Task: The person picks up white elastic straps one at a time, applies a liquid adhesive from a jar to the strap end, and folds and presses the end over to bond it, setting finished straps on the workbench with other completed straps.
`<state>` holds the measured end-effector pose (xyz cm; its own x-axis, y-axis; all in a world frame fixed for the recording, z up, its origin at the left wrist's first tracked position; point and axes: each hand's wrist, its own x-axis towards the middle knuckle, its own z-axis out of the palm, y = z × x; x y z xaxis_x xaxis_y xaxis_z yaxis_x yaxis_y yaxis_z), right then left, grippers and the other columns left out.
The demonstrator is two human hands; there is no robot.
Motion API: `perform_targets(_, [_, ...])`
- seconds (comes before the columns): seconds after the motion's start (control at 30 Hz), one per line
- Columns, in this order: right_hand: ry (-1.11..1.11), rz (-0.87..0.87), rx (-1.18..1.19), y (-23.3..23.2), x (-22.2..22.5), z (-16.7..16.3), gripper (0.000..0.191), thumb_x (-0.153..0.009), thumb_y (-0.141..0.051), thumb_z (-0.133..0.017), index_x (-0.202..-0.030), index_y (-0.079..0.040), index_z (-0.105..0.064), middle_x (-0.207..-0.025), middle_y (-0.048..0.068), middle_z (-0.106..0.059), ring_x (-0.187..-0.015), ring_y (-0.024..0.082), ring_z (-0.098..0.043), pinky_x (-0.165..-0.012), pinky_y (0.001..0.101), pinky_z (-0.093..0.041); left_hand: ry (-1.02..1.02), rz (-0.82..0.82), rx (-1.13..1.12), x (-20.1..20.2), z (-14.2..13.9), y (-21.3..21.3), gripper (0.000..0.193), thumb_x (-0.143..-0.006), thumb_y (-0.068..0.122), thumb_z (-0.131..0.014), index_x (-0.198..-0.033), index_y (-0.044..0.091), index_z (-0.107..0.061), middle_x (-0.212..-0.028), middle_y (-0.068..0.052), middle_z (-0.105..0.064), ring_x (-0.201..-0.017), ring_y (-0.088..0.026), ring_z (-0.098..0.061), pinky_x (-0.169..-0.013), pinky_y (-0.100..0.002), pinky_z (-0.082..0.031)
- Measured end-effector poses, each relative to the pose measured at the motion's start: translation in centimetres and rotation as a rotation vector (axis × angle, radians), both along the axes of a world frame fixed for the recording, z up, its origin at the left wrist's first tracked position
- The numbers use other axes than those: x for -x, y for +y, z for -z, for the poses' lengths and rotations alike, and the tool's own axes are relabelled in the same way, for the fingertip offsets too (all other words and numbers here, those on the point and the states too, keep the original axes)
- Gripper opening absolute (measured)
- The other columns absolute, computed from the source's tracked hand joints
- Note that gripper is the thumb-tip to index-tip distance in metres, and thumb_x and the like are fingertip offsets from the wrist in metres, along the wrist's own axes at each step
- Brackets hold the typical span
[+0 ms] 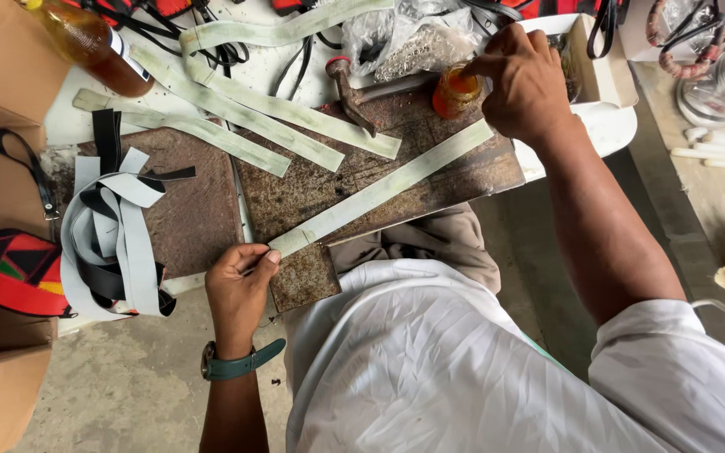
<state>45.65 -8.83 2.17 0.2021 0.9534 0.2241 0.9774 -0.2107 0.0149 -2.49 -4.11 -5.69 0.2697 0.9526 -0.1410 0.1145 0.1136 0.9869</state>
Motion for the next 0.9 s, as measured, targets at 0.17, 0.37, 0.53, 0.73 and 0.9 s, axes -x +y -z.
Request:
perform_targets(0.17, [0.066,-0.015,0.059,1.4,1.9,-1.8,0.053,-0.081,0.001,-0.066,-0.118,-0.033,-0.082,-0.135,0.004,-0.056,-0.115,0.031,-0.048,-0.102,0.0416,-0.041,-0.018,0.023,0.025,0.0,-0.4,-0.1,0.024,-0.091,0.01,-0.078,-0.108,-0.005,-0.069,-0.093,-0.012,-0.075,-0.081,-0.012,-0.071,-0.074,-0.024,-0.057])
perform_targets(0.37, [0.178,-0.03,0.053,-0.4,0.6,-2.9,0.062,-0.075,0.007,-0.062,-0.118,-0.032,-0.082,-0.137,0.004,-0.058,-0.119,0.032,-0.047,-0.105,0.0443,-0.039,0.088,0.033,-0.021,-0.3,-1.3,-0.2,0.025,-0.09,0.01,-0.079,-0.107,-0.005,-0.069,-0.094,-0.011,-0.076,-0.084,-0.012,-0.071,-0.074,-0.025,-0.056])
perform_targets(0.53, [0.355,-0.244,0.019,-4.6,1.4,-6.8,0.052,-0.071,0.005,-0.071,-0.115,-0.02,-0.08,-0.126,0.007,-0.06,-0.123,0.031,-0.052,-0.108,0.0449,-0.044,0.128,0.044,-0.054,-0.3,-0.9,-0.1,0.025,-0.089,0.009,-0.079,-0.108,-0.004,-0.07,-0.094,-0.011,-0.076,-0.083,-0.012,-0.07,-0.072,-0.025,-0.056])
perform_targets(0.73, [1.666,-0.294,0.407,-8.8,8.0,-4.3,0.118,-0.07,0.003,-0.074,-0.169,-0.018,-0.013,-0.092,0.016,-0.07,-0.084,0.02,-0.068,-0.065,0.03,-0.057,0.098,0.013,-0.12,-0.2,-0.1,-0.2,0.025,-0.089,0.008,-0.08,-0.108,-0.004,-0.067,-0.093,-0.011,-0.075,-0.082,-0.012,-0.071,-0.07,-0.025,-0.057])
perform_targets(0.9, [1.336,-0.024,0.745,-7.1,14.5,-0.8,0.119,-0.072,0.0,-0.064,-0.17,-0.029,-0.004,-0.08,0.014,-0.076,-0.07,0.017,-0.071,-0.058,0.0331,-0.055,0.185,-0.012,-0.148,-0.2,-0.8,-0.2,0.024,-0.088,0.007,-0.08,-0.106,-0.003,-0.068,-0.089,-0.01,-0.078,-0.078,-0.011,-0.072,-0.067,-0.025,-0.056])
